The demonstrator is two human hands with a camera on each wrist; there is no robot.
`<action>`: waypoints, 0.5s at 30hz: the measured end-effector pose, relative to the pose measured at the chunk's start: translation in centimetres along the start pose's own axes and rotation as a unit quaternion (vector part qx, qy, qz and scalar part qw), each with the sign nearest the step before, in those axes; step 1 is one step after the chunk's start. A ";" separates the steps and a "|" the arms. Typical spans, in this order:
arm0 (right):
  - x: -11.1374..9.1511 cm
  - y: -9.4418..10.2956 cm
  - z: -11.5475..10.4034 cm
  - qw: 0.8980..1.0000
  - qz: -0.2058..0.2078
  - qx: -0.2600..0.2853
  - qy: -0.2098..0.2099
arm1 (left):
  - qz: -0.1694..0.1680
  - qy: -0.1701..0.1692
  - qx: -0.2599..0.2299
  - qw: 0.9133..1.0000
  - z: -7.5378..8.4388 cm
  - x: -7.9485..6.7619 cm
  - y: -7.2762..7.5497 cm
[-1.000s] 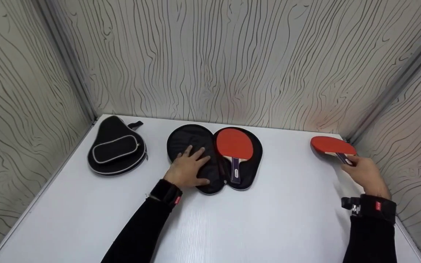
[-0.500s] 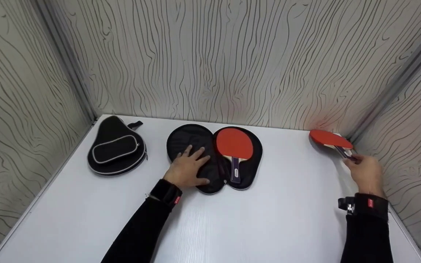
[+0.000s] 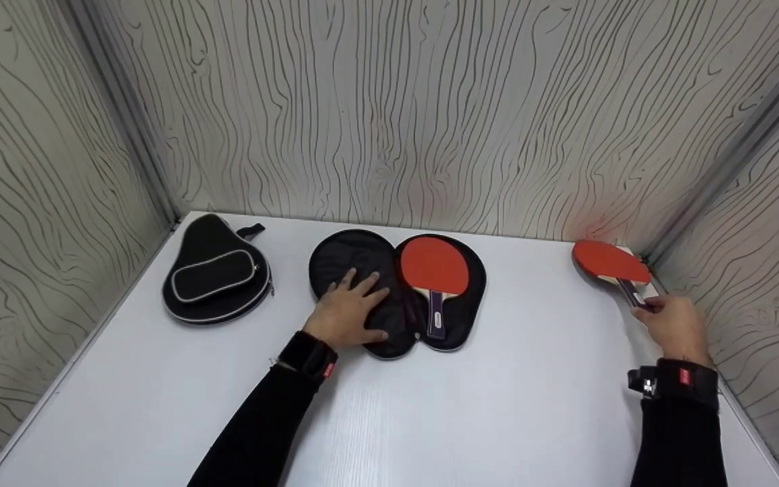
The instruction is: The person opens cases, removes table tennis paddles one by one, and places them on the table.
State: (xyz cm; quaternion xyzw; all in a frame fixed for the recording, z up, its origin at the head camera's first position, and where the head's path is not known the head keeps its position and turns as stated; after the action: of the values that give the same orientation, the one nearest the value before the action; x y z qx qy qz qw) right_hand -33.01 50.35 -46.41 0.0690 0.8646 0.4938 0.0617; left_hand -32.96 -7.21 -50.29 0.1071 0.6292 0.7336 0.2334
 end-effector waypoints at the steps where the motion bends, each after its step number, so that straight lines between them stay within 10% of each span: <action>1: 0.1 -0.1 0.2 1.000 -0.013 -0.002 -0.002 | 0.000 0.000 -0.002 1.000 0.0 0.0 0.0; 15: 0.3 -1.2 1.6 0.991 -0.121 0.014 -0.053 | 0.010 -0.010 0.006 1.000 0.1 -0.4 0.2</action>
State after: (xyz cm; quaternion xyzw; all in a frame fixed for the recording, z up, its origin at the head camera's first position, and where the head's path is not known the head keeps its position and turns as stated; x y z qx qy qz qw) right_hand -33.07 51.14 -48.20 -0.0094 0.8689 0.4665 0.1655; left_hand -32.64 -7.36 -50.07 0.1221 0.6299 0.7313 0.2313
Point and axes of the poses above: each hand's wrist, its own x-axis towards the middle knuckle, its own y-axis out of the back of the hand, z = x × y, the point moved 4 cm from there along x, towards the middle knuckle, and after that the axes turned 9 degrees about -z, right-handed, at the moved point
